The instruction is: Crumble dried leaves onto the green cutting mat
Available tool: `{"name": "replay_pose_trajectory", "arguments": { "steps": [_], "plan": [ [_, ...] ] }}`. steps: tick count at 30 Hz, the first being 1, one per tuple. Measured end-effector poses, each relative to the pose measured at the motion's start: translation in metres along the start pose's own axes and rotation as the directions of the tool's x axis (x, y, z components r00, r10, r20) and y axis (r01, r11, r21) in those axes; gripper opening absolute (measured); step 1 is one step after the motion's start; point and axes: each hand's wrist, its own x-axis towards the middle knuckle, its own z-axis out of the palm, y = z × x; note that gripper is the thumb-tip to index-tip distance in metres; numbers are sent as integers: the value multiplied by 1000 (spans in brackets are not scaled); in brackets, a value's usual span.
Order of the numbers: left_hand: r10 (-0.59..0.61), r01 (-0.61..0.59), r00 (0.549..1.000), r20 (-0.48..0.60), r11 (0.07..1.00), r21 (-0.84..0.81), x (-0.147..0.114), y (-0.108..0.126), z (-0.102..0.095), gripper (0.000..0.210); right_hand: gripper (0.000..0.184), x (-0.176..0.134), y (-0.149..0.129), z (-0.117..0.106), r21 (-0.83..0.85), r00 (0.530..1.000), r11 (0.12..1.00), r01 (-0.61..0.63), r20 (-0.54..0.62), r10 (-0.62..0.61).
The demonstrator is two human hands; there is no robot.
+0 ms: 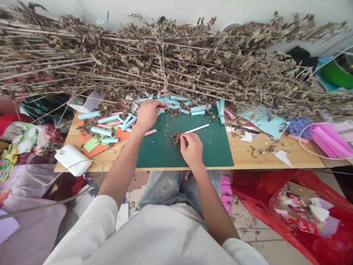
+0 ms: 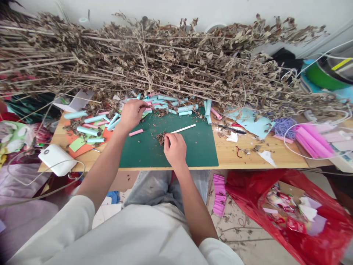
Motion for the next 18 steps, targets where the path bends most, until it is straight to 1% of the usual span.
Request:
{"name": "replay_pose_trajectory", "arguments": {
  "steps": [3, 6, 11, 16, 18],
  "plan": [
    [15, -18, 999, -36, 996, -92, 0, 2, -6, 26, 18, 0, 0, 0, 6, 1000, 1000, -4, -6, 4],
    [7, -22, 996, -84, 983, -183, 2, 2, -6, 23, 18, 0, 0, -1, 10, 1000, 1000, -5, -4, 5],
    [-127, 70, 976, -178, 953, -294, 5, -6, -4, 20, 19, 1, 0, -1, 16, 1000, 1000, -3, -2, 3],
    [-180, 101, 958, -224, 941, -323, 8, -12, -13, 19, 19, 0, 1, -1, 13, 1000, 1000, -7, 1, 7],
    [-214, 118, 949, -231, 922, -369, 9, -15, -15, 18, 19, 0, 1, 0, 11, 1000, 1000, -7, 4, 7]
  ]
}}
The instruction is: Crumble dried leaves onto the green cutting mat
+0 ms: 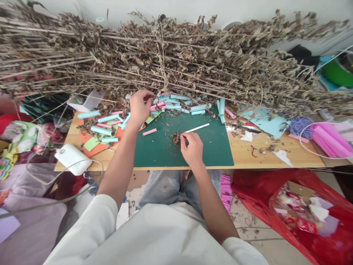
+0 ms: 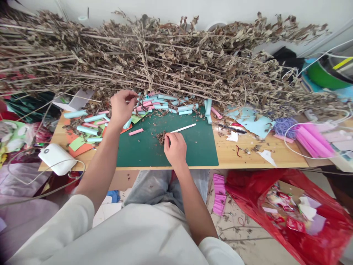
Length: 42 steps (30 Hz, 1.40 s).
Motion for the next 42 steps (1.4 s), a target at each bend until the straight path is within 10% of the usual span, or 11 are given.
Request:
{"name": "replay_pose_trajectory", "arguments": {
  "steps": [6, 13, 26, 35, 42],
  "plan": [
    [-246, 205, 962, -117, 937, -285, 7, -13, 5, 15, 19, 0, 1, 1, -4, 1000, 1000, -2, 7, 2],
    [-407, 473, 879, 249, 676, -565, -5, 9, 8, 15, 19, 4, -3, -3, 24, 1000, 1000, -8, -17, 9],
    [-332, 570, 821, 464, 506, -647, -28, 22, 24, 19, 29, 107, -11, 9, 372, 991, 920, -121, 101, 90],
    [-285, 569, 806, 518, 611, -550, -64, 43, 22, 26, 24, 84, -21, 9, 518, 993, 848, -114, 82, 83],
    [-369, 642, 765, 527, 392, -658, -81, 42, 25, 37, 25, 69, -11, 15, 686, 949, 683, -249, 33, 312]
  ]
}}
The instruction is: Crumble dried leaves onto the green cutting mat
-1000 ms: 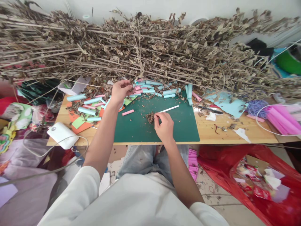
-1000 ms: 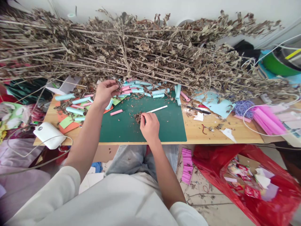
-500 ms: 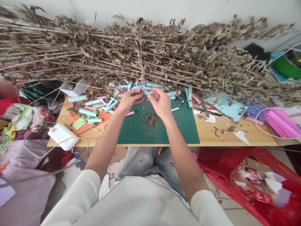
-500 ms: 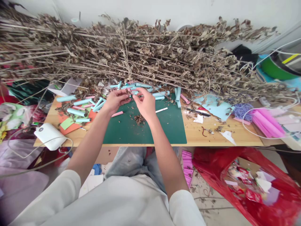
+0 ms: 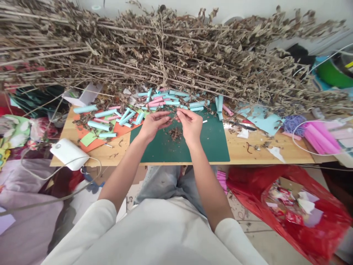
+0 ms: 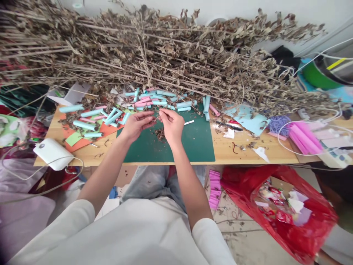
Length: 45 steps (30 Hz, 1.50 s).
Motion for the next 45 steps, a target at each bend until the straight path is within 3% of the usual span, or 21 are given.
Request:
{"name": "replay_pose_trajectory", "arguments": {
  "steps": [6, 12, 15, 21, 25, 29, 35, 45],
  "plan": [
    [-35, 32, 999, -38, 997, -75, 2, -3, -4, 31, 27, -7, -3, -6, 65, 988, 997, -42, -148, 51],
    [-38, 38, 999, 2, 999, -11, 1, -7, 0, 44, 24, -24, -10, 0, 51, 996, 994, -92, -4, 92],
    [-20, 20, 1000, -8, 1000, -21, -5, -13, 7, 45, 21, -33, -11, 4, -6, 997, 998, -69, -28, 69],
    [36, -45, 991, -127, 996, -71, -20, -24, 19, 31, 18, -47, -12, 7, -182, 993, 983, 31, -105, -51],
    [28, -33, 996, -83, 998, -58, -33, -25, 21, 29, 17, -52, -13, 6, -222, 983, 975, 30, -170, -69],
    [38, -39, 999, -37, 999, -24, -41, -27, 17, 32, 19, -57, -12, 3, -178, 991, 984, -10, -134, -14],
    [65, -65, 992, -107, 998, 6, -41, -33, 6, 26, 19, -59, -6, -1, -16, 990, 991, -132, 39, 132],
    [89, -105, 986, -142, 988, -109, -43, -39, 11, 26, 23, -57, -8, -7, 256, 947, 923, -289, -65, 315]
  ]
}}
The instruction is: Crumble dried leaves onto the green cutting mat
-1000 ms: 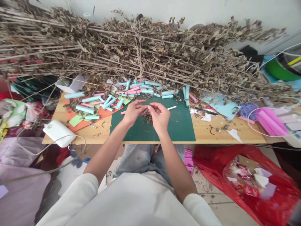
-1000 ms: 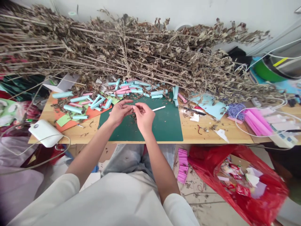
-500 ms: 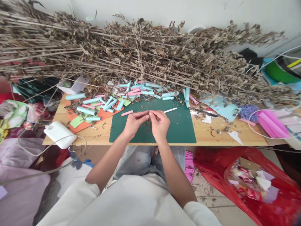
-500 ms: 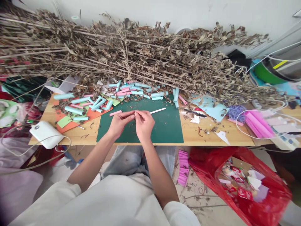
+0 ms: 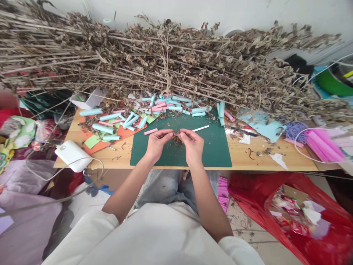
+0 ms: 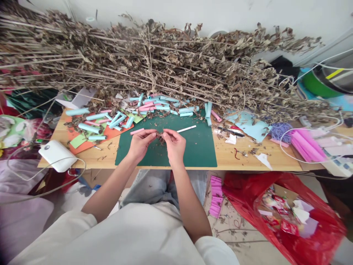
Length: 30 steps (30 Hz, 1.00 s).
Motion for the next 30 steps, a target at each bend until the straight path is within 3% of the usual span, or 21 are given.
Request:
{"name": "replay_pose_trajectory", "arguments": {
  "steps": [9, 17, 21, 30],
  "plan": [
    [-35, 35, 999, 32, 999, 1, -1, -3, 3, 30, 15, -1, 7, 0, -5, 997, 998, 67, -39, -67],
    [28, -33, 999, 38, 989, 141, 0, -1, 5, 28, 26, -4, 18, 0, -3, 989, 990, 139, -48, -139],
    [47, -52, 997, 54, 993, 108, -1, -2, 5, 26, 28, -5, 19, -1, -81, 978, 976, 202, -38, -206],
    [96, -98, 995, 38, 995, 34, -3, -9, 7, 20, 20, -15, 17, 6, -157, 975, 968, 194, -76, -208]
  ]
}}
